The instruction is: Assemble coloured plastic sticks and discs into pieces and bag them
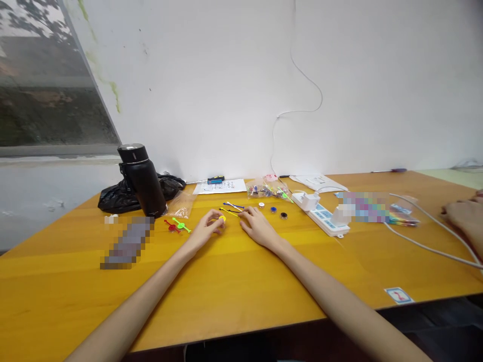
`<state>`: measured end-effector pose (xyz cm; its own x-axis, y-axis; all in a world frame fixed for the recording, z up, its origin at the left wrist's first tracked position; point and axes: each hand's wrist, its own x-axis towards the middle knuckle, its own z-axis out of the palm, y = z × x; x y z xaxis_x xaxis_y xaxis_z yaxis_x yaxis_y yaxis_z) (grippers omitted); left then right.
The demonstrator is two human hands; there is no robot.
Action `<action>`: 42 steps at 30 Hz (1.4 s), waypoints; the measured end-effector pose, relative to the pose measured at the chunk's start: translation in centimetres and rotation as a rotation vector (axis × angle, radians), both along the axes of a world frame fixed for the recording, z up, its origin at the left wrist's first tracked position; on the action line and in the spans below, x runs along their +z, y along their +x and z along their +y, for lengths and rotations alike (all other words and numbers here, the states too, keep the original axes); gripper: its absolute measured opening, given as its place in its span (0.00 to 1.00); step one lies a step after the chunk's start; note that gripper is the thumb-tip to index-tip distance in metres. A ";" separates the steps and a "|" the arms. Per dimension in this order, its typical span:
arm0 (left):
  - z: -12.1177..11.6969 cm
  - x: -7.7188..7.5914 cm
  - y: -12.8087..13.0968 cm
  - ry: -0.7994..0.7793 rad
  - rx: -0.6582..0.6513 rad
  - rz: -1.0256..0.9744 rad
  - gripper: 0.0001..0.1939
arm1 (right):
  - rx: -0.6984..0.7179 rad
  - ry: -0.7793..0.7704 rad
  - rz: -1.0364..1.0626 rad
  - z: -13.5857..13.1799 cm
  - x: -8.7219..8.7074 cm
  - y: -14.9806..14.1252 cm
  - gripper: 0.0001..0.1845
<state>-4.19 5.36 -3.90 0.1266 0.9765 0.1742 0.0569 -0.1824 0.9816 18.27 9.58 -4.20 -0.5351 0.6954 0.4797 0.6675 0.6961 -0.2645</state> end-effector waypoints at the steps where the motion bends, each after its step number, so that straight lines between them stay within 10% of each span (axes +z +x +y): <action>1: 0.0 0.1 0.0 -0.022 0.007 -0.028 0.19 | -0.010 -0.002 -0.009 0.1 0.0 0.0 0.11; 20: -0.5 0.8 0.1 -0.109 0.021 -0.179 0.24 | -0.144 0.005 -0.079 0.1 -0.1 -0.1 0.08; 30: -0.5 0.9 0.2 -0.117 -0.008 -0.169 0.26 | 0.108 -0.656 0.821 1.4 0.8 -0.9 0.19; 42: -0.5 0.7 0.3 -0.129 -0.020 -0.236 0.27 | 0.163 -0.729 0.772 -0.1 1.6 -1.3 0.20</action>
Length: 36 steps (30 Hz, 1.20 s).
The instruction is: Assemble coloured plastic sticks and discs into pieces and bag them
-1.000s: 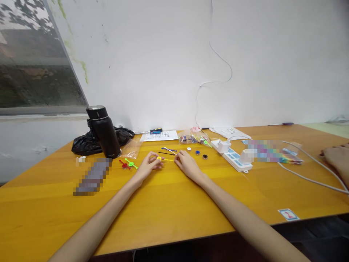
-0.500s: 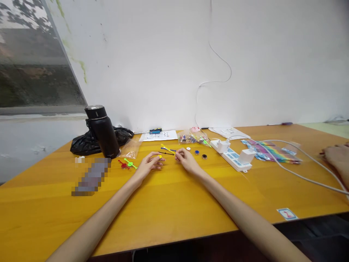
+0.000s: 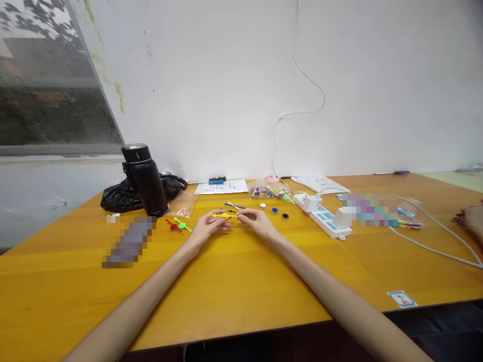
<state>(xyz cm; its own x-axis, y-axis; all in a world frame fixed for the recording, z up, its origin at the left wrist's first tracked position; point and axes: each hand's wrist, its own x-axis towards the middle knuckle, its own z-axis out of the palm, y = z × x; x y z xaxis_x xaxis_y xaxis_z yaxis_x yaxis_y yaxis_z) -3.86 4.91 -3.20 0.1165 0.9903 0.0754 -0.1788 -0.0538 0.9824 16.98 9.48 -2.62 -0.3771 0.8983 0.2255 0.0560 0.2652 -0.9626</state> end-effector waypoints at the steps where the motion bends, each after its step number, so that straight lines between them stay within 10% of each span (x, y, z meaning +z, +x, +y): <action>1: 0.0 0.0 0.1 -0.005 -0.001 -0.006 0.27 | -0.001 0.019 -0.016 -0.1 0.0 0.0 0.20; 15: -0.4 0.4 0.3 0.011 0.016 0.015 0.27 | -0.073 0.281 -0.205 -1.2 0.7 -0.3 0.12; 36: 0.0 0.4 0.0 0.063 0.083 0.065 0.18 | 0.067 0.277 -0.278 -2.4 0.9 -1.0 0.13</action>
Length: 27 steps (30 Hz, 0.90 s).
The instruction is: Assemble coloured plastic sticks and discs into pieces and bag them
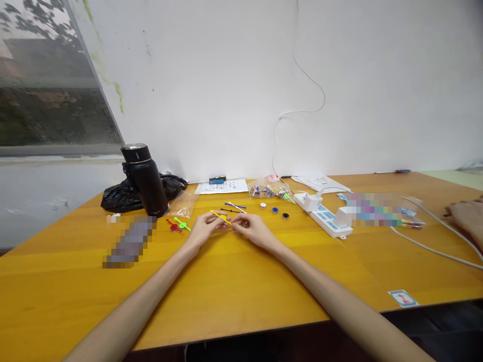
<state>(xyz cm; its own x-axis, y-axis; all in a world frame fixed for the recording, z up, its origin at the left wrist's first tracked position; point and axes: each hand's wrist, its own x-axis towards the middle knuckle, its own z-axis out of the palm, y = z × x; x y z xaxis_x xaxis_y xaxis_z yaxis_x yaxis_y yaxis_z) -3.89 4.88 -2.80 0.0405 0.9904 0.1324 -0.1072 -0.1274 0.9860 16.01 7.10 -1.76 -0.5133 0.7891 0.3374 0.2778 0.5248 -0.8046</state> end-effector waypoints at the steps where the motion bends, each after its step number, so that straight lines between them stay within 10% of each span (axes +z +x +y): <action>1: 0.0 0.0 0.0 0.001 0.002 0.000 0.19 | 0.003 -0.001 0.001 0.0 0.0 0.0 0.13; 14: -0.1 -0.2 0.1 0.034 -0.102 0.031 0.29 | 0.171 -0.222 0.087 -0.5 0.2 0.0 0.20; 27: 0.2 -1.3 0.1 0.100 -0.215 0.202 0.16 | -0.103 -0.028 0.337 1.2 1.3 1.0 0.19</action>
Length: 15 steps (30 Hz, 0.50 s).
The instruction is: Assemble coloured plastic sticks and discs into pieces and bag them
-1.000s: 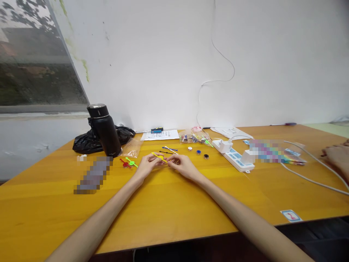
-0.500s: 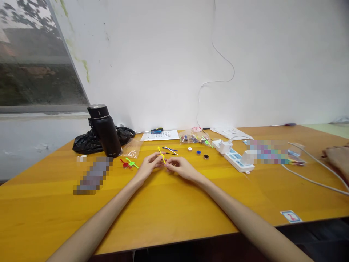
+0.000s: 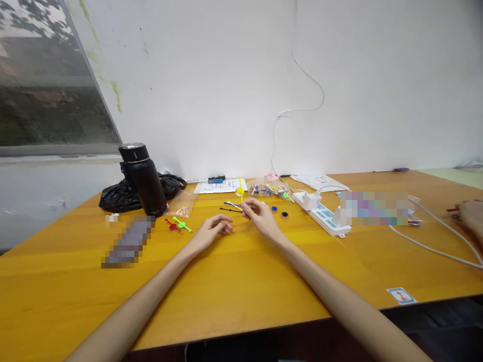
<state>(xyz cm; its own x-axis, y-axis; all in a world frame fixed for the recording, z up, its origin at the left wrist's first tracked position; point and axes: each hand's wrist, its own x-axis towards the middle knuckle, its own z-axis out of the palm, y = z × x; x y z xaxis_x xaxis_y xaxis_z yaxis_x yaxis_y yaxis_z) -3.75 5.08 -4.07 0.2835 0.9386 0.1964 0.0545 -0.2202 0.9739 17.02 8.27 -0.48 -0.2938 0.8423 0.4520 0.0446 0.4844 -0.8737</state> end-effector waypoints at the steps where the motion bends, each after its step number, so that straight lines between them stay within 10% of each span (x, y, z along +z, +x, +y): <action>1: 0.0 0.0 0.0 0.013 -0.004 0.012 0.15 | 0.001 0.000 0.002 0.0 0.0 0.0 0.19; 15: -1.0 0.8 0.3 0.108 -0.032 0.231 0.12 | 0.053 0.004 -0.105 -0.4 -0.3 -0.4 0.15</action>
